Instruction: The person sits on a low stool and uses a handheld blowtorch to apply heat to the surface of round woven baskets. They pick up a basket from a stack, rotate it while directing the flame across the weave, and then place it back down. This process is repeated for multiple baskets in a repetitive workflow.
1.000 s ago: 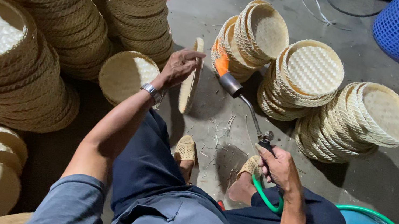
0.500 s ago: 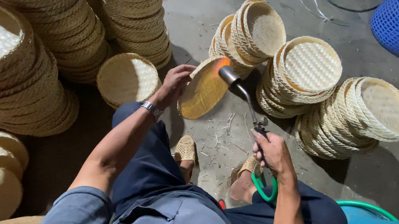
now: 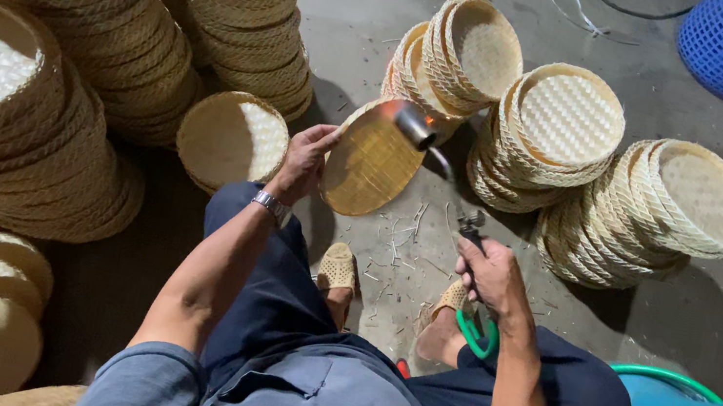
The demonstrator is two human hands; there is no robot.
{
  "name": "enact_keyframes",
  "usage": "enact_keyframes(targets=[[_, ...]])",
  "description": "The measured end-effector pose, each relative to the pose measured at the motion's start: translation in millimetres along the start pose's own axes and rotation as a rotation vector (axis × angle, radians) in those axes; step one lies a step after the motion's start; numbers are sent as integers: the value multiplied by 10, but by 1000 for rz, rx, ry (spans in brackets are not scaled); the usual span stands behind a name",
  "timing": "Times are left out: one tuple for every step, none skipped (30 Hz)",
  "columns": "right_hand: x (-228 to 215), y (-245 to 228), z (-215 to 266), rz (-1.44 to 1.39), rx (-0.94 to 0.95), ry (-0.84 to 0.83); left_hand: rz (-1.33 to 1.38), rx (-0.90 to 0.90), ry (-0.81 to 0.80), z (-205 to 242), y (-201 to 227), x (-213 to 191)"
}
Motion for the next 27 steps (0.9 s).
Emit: enact_keyframes(targets=[[-38, 25, -16, -30, 18, 23, 77, 31, -23, -17, -17, -12], [-88, 60, -31, -59, 37, 47, 155, 62, -46, -30, -31, -27], [-139, 101, -35, -64, 45, 62, 193, 57, -43, -37, -55, -70], [-188, 151, -23, -71, 53, 80, 231, 50, -42, -45, -69, -117], [-210, 197, -17, -77, 60, 97, 268, 44, -41, -56, -82, -159], [-201, 245, -7, -60, 83, 103, 277, 70, -24, -74, -83, -196], [-189, 274, 9, -44, 106, 108, 285, 95, -7, -99, -84, -223], [-177, 288, 36, -29, 131, 115, 293, 118, 9, -111, -94, -240], [-135, 259, 59, -21, 115, 98, 295, 124, 4, -116, -112, -232], [-70, 221, 93, -13, 100, 82, 297, 129, -2, -120, -128, -210], [-15, 167, 131, -5, 85, 66, 299, 134, -8, -118, -140, -178], [50, 74, 160, 5, 30, 22, 195, 110, 31, -113, -163, -171], [111, -21, 191, 16, -25, -23, 91, 86, 69, -94, -185, -163], [150, -122, 212, 28, -82, -69, -13, 64, 108, -84, -191, -160], [135, -176, 225, 40, -62, -58, 21, 111, 55, -82, -148, -110], [109, -228, 230, 53, -44, -49, 56, 159, 3, -76, -103, -67], [80, -270, 233, 67, -25, -39, 90, 205, -50, -67, -53, -32], [25, -302, 237, 86, -4, -6, 6, 229, -55, -59, -4, -43], [-43, -329, 239, 106, 17, 26, -79, 251, -59, -52, 67, -83], [-118, -341, 253, 123, 39, 61, -165, 274, -65, -44, 140, -108], [-168, -362, 270, 127, 31, 29, -197, 286, -75, -33, 211, -125], [-227, -378, 293, 131, 25, -1, -228, 298, -87, -20, 290, -144], [-266, -385, 309, 134, 19, -31, -259, 309, -99, -7, 372, -161], [-311, -379, 314, 144, 17, -20, -306, 307, -96, 3, 450, -196], [-355, -371, 314, 155, 14, -8, -353, 305, -92, 10, 527, -238], [-385, -371, 299, 167, 9, 0, -400, 305, -85, 20, 597, -288], [-423, -333, 305, 155, 45, 15, -367, 308, -96, 35, 652, -331]])
Point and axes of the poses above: each hand's wrist, its own z-axis away from the middle knuckle, its own x-axis out of the palm, y = z × x, the point moved 6 cm from there along -z, towards the middle knuckle, and after that the axes turned 6 degrees about -z, right-handed, at the moved point
